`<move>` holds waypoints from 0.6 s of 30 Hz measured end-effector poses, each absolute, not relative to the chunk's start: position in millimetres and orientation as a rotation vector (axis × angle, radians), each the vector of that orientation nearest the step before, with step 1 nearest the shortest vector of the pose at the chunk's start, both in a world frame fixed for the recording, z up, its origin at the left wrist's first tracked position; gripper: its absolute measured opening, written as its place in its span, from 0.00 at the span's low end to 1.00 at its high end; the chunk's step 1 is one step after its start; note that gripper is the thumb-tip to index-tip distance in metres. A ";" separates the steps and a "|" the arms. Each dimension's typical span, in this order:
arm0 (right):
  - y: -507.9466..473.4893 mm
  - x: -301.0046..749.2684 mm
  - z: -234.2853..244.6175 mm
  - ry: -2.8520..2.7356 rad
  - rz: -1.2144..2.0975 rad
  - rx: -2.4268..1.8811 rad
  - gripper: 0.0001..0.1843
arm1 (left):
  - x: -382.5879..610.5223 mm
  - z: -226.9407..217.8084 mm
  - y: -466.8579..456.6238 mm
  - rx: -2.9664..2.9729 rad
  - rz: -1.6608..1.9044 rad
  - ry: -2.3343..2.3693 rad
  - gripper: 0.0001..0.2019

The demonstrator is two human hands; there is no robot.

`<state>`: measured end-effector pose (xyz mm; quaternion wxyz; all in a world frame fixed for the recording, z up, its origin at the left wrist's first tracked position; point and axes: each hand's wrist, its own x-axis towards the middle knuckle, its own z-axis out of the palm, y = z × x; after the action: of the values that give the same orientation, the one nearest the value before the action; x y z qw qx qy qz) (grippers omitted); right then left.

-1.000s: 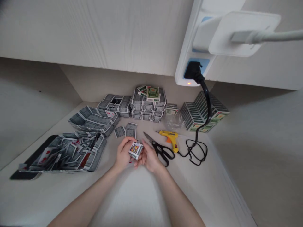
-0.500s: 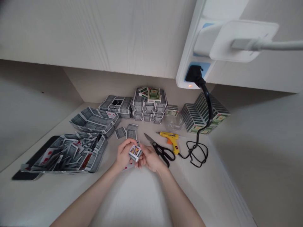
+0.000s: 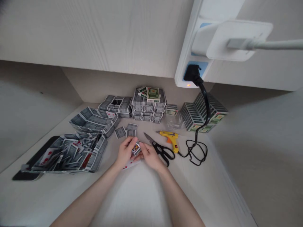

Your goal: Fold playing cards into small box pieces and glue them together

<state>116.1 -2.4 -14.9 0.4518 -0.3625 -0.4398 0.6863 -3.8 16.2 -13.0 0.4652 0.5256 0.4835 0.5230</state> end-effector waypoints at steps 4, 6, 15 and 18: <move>-4.3 115.8 -14.5 -1.108 1.666 -0.900 0.18 | -3.9 -13.6 15.6 1.329 1.288 1.177 0.13; -4.2 116.1 -15.9 -1.131 1.635 -0.910 0.18 | -4.5 -14.1 16.1 1.352 1.285 1.155 0.13; -2.1 116.7 -28.2 -1.338 1.260 -1.035 0.17 | -5.0 -16.6 18.5 1.242 1.303 1.058 0.12; -3.8 116.6 -25.6 -1.466 1.113 -1.045 0.17 | -4.4 -14.3 18.8 1.092 1.290 1.027 0.12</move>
<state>116.6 -3.8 -25.6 0.4903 -0.4304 -0.6036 0.4582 -4.4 18.8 -14.3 0.5498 0.4613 0.4337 0.5448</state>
